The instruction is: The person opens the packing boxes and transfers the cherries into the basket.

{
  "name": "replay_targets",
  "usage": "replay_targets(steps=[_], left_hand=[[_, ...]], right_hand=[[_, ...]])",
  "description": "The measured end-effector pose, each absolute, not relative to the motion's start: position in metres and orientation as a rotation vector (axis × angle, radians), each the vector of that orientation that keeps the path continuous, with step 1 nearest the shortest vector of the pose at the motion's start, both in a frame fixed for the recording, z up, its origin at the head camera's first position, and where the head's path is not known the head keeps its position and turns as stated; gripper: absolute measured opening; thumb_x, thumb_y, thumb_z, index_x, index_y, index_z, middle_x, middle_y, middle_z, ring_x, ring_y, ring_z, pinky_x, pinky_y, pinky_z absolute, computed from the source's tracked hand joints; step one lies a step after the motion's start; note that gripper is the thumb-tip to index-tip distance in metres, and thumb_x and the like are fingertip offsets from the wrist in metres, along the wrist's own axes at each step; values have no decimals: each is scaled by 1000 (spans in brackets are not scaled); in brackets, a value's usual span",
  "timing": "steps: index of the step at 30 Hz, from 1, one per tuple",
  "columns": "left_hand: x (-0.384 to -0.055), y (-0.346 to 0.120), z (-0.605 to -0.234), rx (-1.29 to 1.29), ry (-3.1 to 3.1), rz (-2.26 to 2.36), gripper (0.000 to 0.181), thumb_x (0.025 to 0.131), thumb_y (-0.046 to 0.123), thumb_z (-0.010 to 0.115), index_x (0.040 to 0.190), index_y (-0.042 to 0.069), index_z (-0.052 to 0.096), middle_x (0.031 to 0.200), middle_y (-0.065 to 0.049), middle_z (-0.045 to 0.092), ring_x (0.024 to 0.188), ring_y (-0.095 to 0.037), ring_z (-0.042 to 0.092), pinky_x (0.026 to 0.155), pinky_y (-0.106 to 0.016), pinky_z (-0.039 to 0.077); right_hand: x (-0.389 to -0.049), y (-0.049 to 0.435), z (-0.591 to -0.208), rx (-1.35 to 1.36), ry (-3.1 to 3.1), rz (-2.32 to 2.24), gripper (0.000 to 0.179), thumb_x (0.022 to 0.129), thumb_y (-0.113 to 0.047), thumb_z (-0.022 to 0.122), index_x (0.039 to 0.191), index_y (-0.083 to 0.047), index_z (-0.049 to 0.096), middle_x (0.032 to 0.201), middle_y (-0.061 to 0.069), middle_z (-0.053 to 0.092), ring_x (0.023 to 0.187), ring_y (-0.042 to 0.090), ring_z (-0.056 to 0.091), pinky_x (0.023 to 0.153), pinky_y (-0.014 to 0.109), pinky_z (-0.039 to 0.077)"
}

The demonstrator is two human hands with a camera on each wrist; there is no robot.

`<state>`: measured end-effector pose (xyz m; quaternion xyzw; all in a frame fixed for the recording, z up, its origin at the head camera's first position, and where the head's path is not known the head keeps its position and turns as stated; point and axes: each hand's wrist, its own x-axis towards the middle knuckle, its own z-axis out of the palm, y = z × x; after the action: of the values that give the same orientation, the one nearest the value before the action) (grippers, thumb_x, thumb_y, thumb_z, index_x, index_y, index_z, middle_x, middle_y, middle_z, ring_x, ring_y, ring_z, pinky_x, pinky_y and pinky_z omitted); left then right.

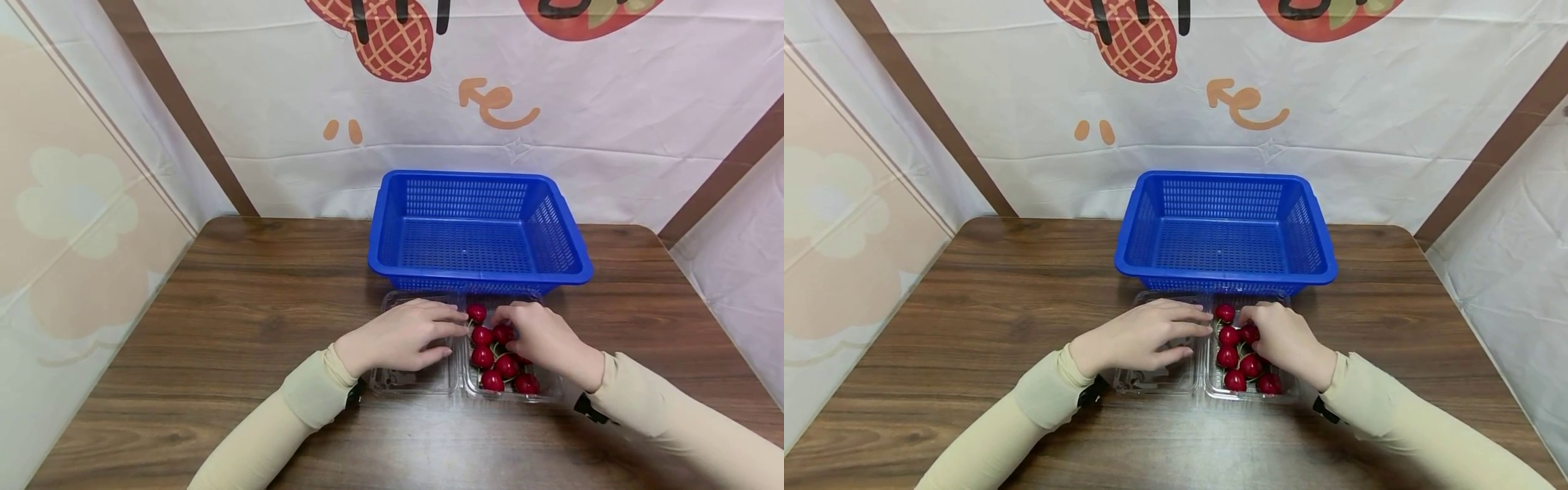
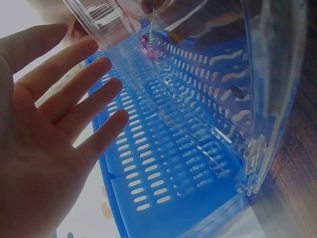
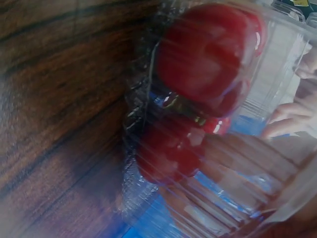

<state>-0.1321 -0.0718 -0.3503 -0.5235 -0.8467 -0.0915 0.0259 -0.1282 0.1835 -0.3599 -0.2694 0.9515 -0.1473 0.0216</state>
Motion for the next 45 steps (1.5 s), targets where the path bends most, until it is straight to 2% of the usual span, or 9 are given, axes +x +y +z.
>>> replay_targets(steps=[17, 45], left_hand=[[-133, -71, -350, -1620, -2609, -269, 39, 93, 31, 56, 129, 18, 60, 137, 1, 55, 131, -17, 46, 111, -36, 36], [-132, -71, -353, -1619, -2617, -272, 39, 93, 32, 56, 129, 19, 60, 137, 2, 55, 130, -16, 47, 111, -35, 36]], right_hand=[[-131, 183, -367, -920, 2974, -481, 32, 65, 1, 80, 94, -10, 70, 86, 3, 69, 80, 18, 62, 71, 40, 53], [-128, 182, -364, -886, 3022, -565, 31, 64, 6, 78, 93, -4, 70, 87, 7, 70, 84, 23, 66, 74, 42, 56]])
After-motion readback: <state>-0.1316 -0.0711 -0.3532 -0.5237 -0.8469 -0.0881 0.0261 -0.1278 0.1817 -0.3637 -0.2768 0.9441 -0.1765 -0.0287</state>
